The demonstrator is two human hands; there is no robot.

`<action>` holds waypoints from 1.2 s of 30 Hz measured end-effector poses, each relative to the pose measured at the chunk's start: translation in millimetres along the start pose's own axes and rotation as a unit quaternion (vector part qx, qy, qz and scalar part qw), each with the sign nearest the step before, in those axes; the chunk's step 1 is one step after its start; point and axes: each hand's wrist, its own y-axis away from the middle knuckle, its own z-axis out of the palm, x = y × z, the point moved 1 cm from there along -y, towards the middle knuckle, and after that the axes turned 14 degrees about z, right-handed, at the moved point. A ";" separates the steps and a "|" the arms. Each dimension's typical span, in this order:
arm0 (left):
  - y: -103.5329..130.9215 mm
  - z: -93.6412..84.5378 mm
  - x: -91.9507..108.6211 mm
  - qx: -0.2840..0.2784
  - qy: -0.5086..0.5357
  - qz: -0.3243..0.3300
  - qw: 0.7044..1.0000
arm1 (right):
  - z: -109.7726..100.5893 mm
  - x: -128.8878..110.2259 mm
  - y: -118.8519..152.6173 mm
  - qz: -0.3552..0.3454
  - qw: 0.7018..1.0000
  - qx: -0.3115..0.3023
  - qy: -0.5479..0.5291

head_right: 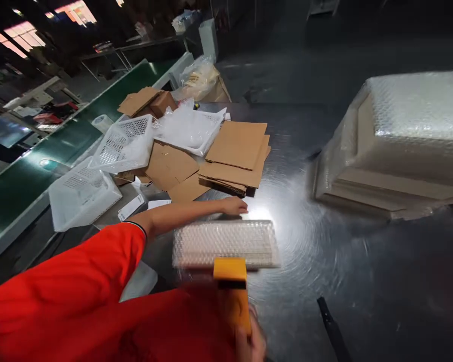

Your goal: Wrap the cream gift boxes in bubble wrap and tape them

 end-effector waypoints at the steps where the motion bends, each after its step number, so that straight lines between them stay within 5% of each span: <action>1: 17.1 -15.7 2.4 0.004 0.010 -0.001 1.000 | 5.0 -14.8 -8.5 -0.033 0.998 -0.028 -0.035; 4: 75.8 -39.5 19.5 0.038 0.031 0.019 0.999 | 21.9 -52.1 -26.6 -0.092 0.986 -0.073 -0.116; 8: 124.4 -7.8 48.1 0.113 -0.110 0.020 0.987 | 36.0 -58.9 -31.4 -0.122 0.976 -0.080 -0.161; 11: 130.1 24.7 57.8 0.172 -0.224 -0.010 0.959 | 38.9 -49.6 -31.6 -0.127 0.973 -0.090 -0.170; 14: 128.3 37.6 60.3 0.184 -0.270 -0.010 0.945 | 37.1 -45.1 -29.8 -0.125 0.972 -0.098 -0.173; 17: 128.8 34.2 61.5 0.184 -0.285 -0.017 0.940 | 30.0 -32.3 -19.9 -0.119 0.973 -0.098 -0.174; 23: 126.6 18.8 61.8 0.165 -0.265 -0.036 0.949 | 0.5 37.5 8.7 -0.042 0.991 -0.047 -0.121; 25: 125.3 17.0 59.9 0.171 -0.257 -0.024 0.951 | -5.8 40.5 9.5 -0.020 0.997 -0.026 -0.066; 32: 132.6 24.8 61.3 0.181 -0.269 0.056 0.944 | 4.0 -42.5 -12.4 0.042 0.997 -0.002 0.072; 36: 132.1 37.1 73.7 0.171 -0.263 0.068 0.947 | 8.0 -69.3 -11.7 0.121 0.984 0.023 0.127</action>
